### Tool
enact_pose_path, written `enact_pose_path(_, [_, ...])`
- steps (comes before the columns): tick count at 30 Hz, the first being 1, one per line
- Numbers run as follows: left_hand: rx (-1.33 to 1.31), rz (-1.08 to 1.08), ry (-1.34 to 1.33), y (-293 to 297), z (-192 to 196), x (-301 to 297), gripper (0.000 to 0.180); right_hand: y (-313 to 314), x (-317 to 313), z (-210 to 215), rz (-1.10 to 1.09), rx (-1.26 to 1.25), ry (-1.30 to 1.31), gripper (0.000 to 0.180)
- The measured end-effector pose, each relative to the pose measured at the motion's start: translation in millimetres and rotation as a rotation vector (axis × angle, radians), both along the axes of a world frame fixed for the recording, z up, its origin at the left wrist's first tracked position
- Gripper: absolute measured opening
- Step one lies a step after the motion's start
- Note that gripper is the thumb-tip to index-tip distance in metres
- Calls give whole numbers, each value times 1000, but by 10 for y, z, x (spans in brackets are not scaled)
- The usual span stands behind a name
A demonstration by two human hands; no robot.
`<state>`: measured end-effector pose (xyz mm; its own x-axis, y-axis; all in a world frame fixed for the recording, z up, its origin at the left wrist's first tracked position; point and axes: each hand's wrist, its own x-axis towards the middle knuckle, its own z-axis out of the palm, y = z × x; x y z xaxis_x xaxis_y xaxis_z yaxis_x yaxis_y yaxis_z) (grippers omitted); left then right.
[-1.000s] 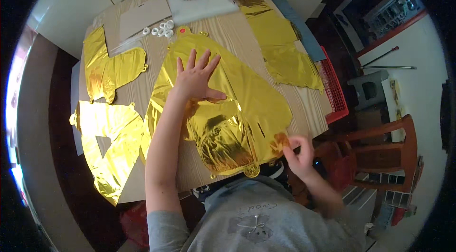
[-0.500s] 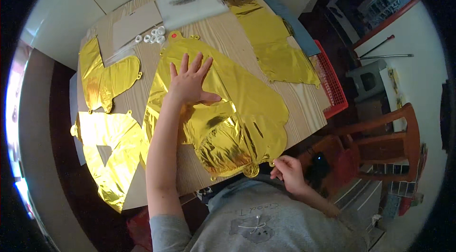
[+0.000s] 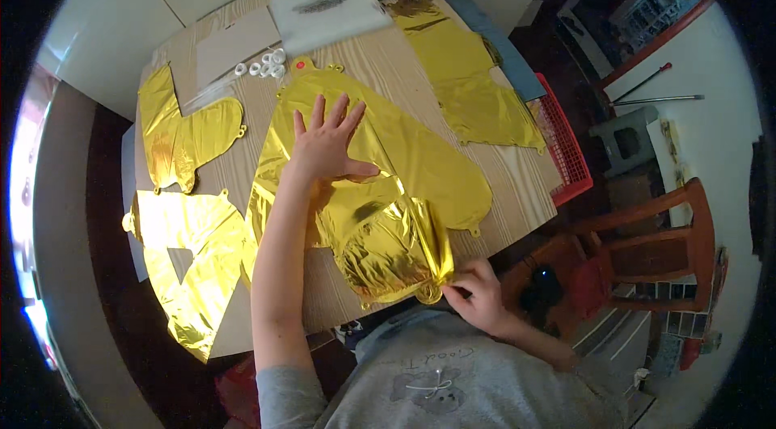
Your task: Folding gold foil star-shaped balloons and inserting them into plastic sleeves with cardboard backings.
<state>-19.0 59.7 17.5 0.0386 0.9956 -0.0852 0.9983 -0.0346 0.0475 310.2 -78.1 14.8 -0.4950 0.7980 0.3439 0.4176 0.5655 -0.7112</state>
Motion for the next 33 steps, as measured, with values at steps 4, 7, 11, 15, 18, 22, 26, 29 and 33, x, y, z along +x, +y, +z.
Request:
enact_pose_path(4, [6,0,3,-10,-1,-7,124,62,-24,66,184,91,-90,16])
enact_pose_path(7, [27,-4,-5,-10,-35,-19,123,118,-61,88,297,129,-139,19])
enact_pose_path(11, [35,-10,-8,-16,-21,-16,123,215,-118,156,424,129,-127,24])
enact_pose_path(15, [20,-1,-8,-8,-42,-19,124,378,-39,148,314,63,-124,26])
enact_pose_path(18, [2,7,-18,-2,-19,-16,125,716,-102,134,265,183,-176,32])
enact_pose_path(22, [-6,3,-9,-12,28,1,124,866,-306,133,346,270,-301,38])
enact_pose_path(26, [8,4,-9,-21,24,-10,123,861,-386,72,394,281,-352,41])
enact_pose_path(29, [22,1,-5,-21,-2,-7,124,855,-386,65,406,309,-390,43])
enact_pose_path(33, [18,-3,-1,-15,-15,-15,125,855,-399,130,408,335,-416,43])
